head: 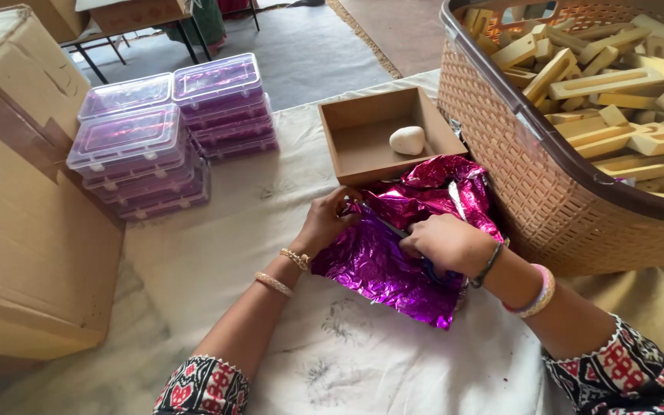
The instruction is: The person takes wooden blocks from a basket and wraps them in shiny purple foil. They fold the foil around each block and place the wrapped items into a small cardboard box.
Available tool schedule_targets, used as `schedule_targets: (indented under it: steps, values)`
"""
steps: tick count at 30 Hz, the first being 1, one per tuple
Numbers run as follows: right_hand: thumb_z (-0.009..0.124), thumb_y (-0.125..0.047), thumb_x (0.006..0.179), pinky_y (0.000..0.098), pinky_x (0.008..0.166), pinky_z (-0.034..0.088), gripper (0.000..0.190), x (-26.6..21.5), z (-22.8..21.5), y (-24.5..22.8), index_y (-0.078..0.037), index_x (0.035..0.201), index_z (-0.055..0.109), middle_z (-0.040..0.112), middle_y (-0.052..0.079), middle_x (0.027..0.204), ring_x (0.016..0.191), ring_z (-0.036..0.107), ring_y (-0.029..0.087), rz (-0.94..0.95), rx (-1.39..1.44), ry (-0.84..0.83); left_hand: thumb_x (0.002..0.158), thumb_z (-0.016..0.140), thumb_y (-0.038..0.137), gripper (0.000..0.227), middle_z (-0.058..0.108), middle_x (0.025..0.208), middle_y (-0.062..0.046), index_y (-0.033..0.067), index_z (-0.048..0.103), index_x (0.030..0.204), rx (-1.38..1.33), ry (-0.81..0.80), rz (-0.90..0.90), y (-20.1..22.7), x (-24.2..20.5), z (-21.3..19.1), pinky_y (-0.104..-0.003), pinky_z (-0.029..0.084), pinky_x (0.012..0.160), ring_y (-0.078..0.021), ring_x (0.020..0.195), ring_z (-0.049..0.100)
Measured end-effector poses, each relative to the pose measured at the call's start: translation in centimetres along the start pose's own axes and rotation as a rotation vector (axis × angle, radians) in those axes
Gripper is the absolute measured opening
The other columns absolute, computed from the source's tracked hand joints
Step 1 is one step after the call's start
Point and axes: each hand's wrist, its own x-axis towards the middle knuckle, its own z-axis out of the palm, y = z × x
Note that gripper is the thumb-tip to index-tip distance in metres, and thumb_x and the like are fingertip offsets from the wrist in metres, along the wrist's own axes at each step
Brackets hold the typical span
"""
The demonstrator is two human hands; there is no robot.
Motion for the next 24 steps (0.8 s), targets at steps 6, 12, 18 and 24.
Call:
schedule_targets:
  steps: [6, 12, 18, 24]
  values:
    - [0.086, -0.014, 0.061, 0.0456, 0.082, 0.054, 0.05, -0.1, -4.0, -2.1, -0.019, 0.107, 0.068, 0.065, 0.009, 0.102, 0.094, 0.065, 0.033, 0.068, 0.061, -0.161, 0.085, 0.078, 0.004, 0.04, 0.074, 0.098, -0.009, 0.0121, 0.062, 0.121, 0.171, 0.048, 0.061, -1.0, 0.0, 0.3, -0.033, 0.06, 0.074, -0.0185, 0.087, 0.073]
    - [0.086, -0.015, 0.063, 0.0471, 0.081, 0.054, 0.065, -1.1, -6.8, -4.0, -0.022, 0.124, 0.067, 0.065, 0.011, 0.104, 0.092, 0.066, 0.034, 0.052, 0.065, -0.091, 0.088, 0.077, 0.01, 0.032, 0.066, 0.106, -0.011, 0.0175, 0.07, 0.119, 0.209, -0.004, 0.074, -1.0, -0.1, -0.2, -0.038, 0.058, 0.079, -0.0237, 0.087, 0.067]
    - [0.068, -0.008, 0.092, 0.047, 0.077, 0.055, 0.021, 0.8, -0.8, -2.1, -0.019, 0.109, 0.07, 0.07, 0.008, 0.093, 0.091, 0.069, 0.029, -0.007, 0.032, -0.007, 0.086, 0.078, 0.017, 0.031, 0.06, 0.114, -0.011, 0.0203, 0.071, 0.116, 0.212, -0.058, 0.001, 0.6, -0.1, -2.1, -0.037, 0.058, 0.084, -0.0264, 0.095, 0.064]
    - [0.071, -0.024, 0.088, 0.0357, 0.059, 0.058, 0.027, -2.2, -11.8, -6.7, -0.006, 0.105, 0.063, 0.065, 0.011, 0.083, 0.072, 0.067, 0.026, 0.031, 0.086, 0.153, 0.083, 0.081, 0.018, 0.028, 0.059, 0.118, -0.013, 0.0195, 0.075, 0.11, 0.365, 0.073, 0.178, 3.4, -1.9, -3.4, -0.046, 0.048, 0.098, -0.0349, 0.115, 0.052]
